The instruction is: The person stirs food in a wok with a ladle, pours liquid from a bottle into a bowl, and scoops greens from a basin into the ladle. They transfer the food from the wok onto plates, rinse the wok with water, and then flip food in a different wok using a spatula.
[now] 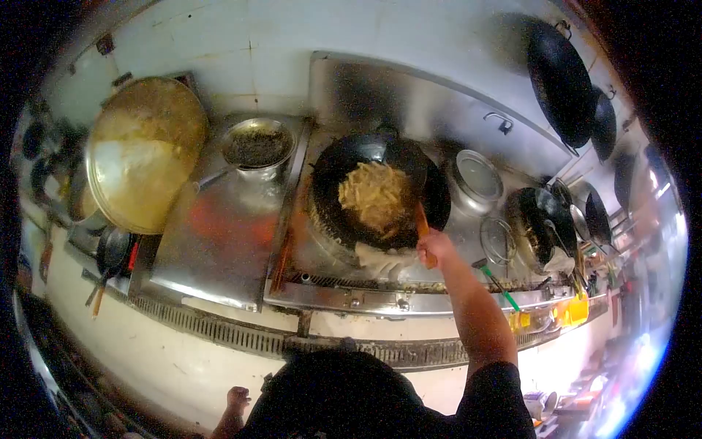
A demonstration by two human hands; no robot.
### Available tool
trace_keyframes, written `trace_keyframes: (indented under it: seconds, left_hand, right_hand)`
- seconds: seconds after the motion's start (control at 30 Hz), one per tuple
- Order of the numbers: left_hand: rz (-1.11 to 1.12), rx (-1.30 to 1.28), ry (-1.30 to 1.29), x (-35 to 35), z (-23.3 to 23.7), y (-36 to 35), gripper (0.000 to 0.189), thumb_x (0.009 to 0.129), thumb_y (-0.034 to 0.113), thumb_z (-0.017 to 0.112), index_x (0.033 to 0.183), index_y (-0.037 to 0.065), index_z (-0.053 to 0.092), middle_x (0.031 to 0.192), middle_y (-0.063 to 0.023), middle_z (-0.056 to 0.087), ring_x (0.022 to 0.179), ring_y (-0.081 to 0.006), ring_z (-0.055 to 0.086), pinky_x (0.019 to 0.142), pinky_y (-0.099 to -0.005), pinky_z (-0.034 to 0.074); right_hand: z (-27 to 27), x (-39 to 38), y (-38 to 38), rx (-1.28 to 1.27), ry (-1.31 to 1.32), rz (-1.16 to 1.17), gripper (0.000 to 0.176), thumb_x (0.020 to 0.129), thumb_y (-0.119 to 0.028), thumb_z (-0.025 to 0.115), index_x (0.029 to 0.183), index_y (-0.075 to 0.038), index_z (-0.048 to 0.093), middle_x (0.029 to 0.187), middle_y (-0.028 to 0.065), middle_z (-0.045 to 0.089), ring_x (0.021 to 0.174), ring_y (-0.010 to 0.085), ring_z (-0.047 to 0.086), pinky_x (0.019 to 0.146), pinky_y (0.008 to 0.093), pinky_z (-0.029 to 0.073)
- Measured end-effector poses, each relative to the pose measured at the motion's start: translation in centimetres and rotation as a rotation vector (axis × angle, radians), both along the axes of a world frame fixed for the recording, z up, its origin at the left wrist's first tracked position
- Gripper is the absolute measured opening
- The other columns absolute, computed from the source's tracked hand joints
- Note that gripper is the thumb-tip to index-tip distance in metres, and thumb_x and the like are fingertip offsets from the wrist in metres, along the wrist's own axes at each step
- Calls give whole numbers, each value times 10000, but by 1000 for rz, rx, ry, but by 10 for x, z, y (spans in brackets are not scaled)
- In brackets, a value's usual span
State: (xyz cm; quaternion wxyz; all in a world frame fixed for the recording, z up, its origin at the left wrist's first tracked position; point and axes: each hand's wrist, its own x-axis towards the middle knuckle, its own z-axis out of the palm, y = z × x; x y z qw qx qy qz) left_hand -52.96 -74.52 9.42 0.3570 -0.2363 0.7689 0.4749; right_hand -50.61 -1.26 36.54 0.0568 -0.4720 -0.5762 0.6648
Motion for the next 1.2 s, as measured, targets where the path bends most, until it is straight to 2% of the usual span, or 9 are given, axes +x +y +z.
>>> trace_keyframes:
  seconds: [0.13, 0.17, 0.4, 0.47, 0.57, 0.67, 0.93, 1.03, 1.2]
  left_hand:
    - [11, 1, 24, 4, -5, 4, 193, 740, 106, 594, 863, -43, 587, 724, -146, 625, 551, -228, 611, 490, -329, 517]
    - [-1, -39, 13, 8, -10, 2, 194, 740, 102, 591, 872, -40, 591, 724, -148, 625, 539, -227, 608, 495, -332, 519]
    - [-10, -31, -71, 4, -53, -4, 211, 731, 149, 609, 836, -34, 617, 723, -174, 641, 590, -245, 634, 539, -344, 522]
    - [-165, -2, 132, 3, -90, -17, 181, 728, 152, 606, 803, -10, 635, 747, -158, 651, 679, -252, 647, 611, -353, 524]
    - [-587, -258, 81, -17, -38, 12, 111, 670, 114, 671, 742, 37, 634, 777, -130, 650, 754, -258, 635, 665, -366, 516]
    - [-432, 12, 284, -25, -111, -17, 171, 585, 130, 739, 686, 77, 612, 791, -106, 646, 812, -268, 617, 677, -375, 509]
    - [-332, 131, 224, -27, -122, -32, 193, 578, 158, 751, 680, 94, 599, 751, -101, 631, 791, -279, 610, 679, -372, 509]
    - [-355, -86, 68, -24, -113, -30, 190, 616, 161, 735, 755, 91, 625, 828, -106, 644, 838, -277, 613, 708, -360, 508]
    - [-95, -127, -216, -24, -56, -7, 180, 654, 129, 686, 806, 50, 629, 871, -113, 645, 839, -257, 623, 734, -371, 505]
  right_hand:
    - [42, 3, -32, -1062, 400, -144, 46, 805, -45, 464, 817, -28, 424, 640, 41, 436, 487, 116, 428, 411, 235, 368]
    - [45, 4, -37, -1063, 391, -140, 46, 805, -45, 464, 817, -28, 424, 640, 41, 436, 487, 116, 428, 411, 235, 368]
    - [54, 18, -77, -775, 494, -194, 66, 823, -48, 432, 874, -27, 396, 643, 44, 426, 481, 106, 406, 404, 216, 362]
    - [50, 23, -62, -644, 479, -217, 85, 821, -40, 432, 896, -31, 393, 649, 55, 436, 480, 110, 409, 399, 217, 359]
    - [51, 16, -54, -527, 446, -246, 104, 814, -29, 435, 910, -32, 394, 652, 81, 455, 474, 121, 411, 385, 224, 349]
    - [49, 14, -45, -475, 322, -264, 130, 806, -29, 444, 925, -40, 394, 647, 90, 457, 463, 133, 412, 376, 242, 344]
    - [58, 8, -77, 488, -55, -38, 217, 776, 25, 468, 961, -88, 486, 625, 41, 471, 444, 128, 412, 358, 266, 329]
    - [-5, 20, -59, 863, 28, 50, 264, 813, -30, 463, 1072, -65, 500, 637, 51, 474, 491, 146, 483, 396, 304, 389]
    - [66, -1, -122, 23, 128, -53, 270, 800, -25, 481, 1065, -80, 472, 629, 50, 466, 450, 135, 437, 370, 284, 356]
